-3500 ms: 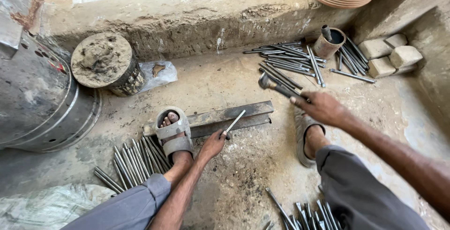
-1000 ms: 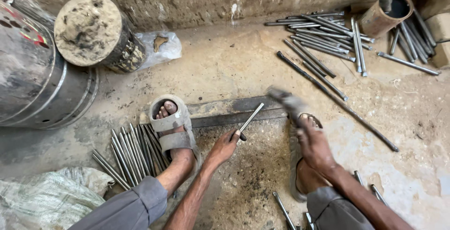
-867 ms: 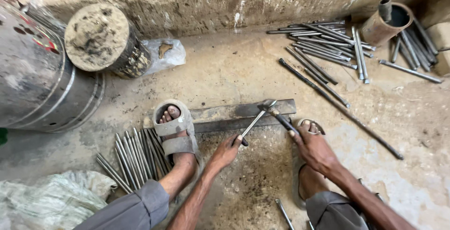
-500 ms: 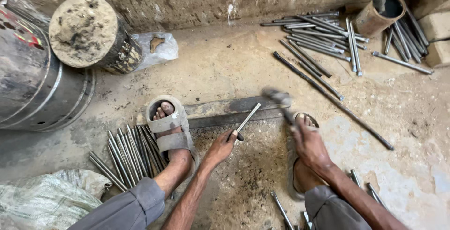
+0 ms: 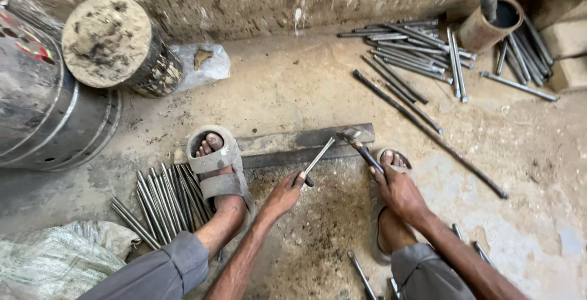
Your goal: The person sits on the floor and repeatedly hammers metal rods on an anvil. They pick up rods from a pile, place them on the anvil, and strike them with a hammer to shape the ends. Finished rods are set aside.
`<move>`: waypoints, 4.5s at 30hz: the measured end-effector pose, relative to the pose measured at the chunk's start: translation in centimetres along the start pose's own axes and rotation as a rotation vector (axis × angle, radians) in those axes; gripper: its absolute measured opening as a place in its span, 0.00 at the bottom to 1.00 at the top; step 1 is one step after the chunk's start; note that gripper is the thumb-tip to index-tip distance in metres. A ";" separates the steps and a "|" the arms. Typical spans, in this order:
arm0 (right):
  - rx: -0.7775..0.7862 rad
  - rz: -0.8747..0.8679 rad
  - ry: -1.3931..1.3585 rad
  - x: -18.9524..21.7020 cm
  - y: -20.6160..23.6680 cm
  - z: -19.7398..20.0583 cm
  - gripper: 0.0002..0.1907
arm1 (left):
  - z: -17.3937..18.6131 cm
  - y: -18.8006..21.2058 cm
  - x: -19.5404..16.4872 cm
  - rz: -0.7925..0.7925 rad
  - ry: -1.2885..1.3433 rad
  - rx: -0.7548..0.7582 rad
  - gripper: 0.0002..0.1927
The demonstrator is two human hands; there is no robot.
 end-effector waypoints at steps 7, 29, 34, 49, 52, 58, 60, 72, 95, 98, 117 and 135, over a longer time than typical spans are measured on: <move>-0.096 0.176 -0.064 0.1 0.8 1.1 0.23 | 0.5 0.1 -0.5 -0.158 -0.071 -0.110 0.22; 0.090 -0.009 0.055 -4.5 -0.4 -2.2 0.27 | 0.4 2.0 -3.0 -0.165 -0.540 -0.205 0.25; 0.112 -0.035 0.042 -5.4 0.8 -2.7 0.27 | 1.1 1.7 -3.6 -0.226 -0.497 -0.289 0.22; 0.136 -0.027 0.084 -4.4 -2.1 -3.3 0.28 | 0.5 -0.7 -2.6 -0.046 -0.295 -0.097 0.25; 0.128 -0.006 0.063 -3.9 -2.0 -3.6 0.31 | 0.8 0.0 -3.5 -0.071 -0.357 -0.169 0.23; 0.134 -0.073 -0.014 -3.0 -1.3 -1.5 0.26 | 1.4 2.5 -7.1 -0.145 -0.458 -0.302 0.18; 0.107 -0.099 -0.052 -2.7 -0.7 0.0 0.27 | 1.7 2.9 -7.9 -0.165 -0.493 -0.328 0.16; 0.131 -0.051 -0.058 0.1 -0.8 -0.5 0.28 | 1.8 3.0 -8.0 -0.248 -0.590 -0.396 0.15; -0.166 0.053 -0.385 -1.8 2.1 4.1 0.25 | 0.9 2.1 -6.1 -0.035 -0.511 -0.228 0.16; -0.122 0.015 -0.309 -1.6 1.7 1.9 0.22 | 1.2 2.7 -6.9 -0.051 -0.518 -0.256 0.17; -0.126 0.236 0.137 -1.0 -2.5 -2.3 0.25 | 1.9 3.3 -8.0 -0.212 -0.563 -0.397 0.15; 0.103 -0.075 0.019 -5.7 -1.4 -4.7 0.31 | 2.7 1.8 -5.9 -0.217 -0.707 -0.324 0.16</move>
Point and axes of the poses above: each hand's wrist, its own y-axis away from the middle knuckle, its own z-axis out of the back of the hand, x = y × z, the point moved 6 cm from there along -y, towards the middle knuckle, and after that the axes turned 4 degrees about -x, right-handed, at the moved point
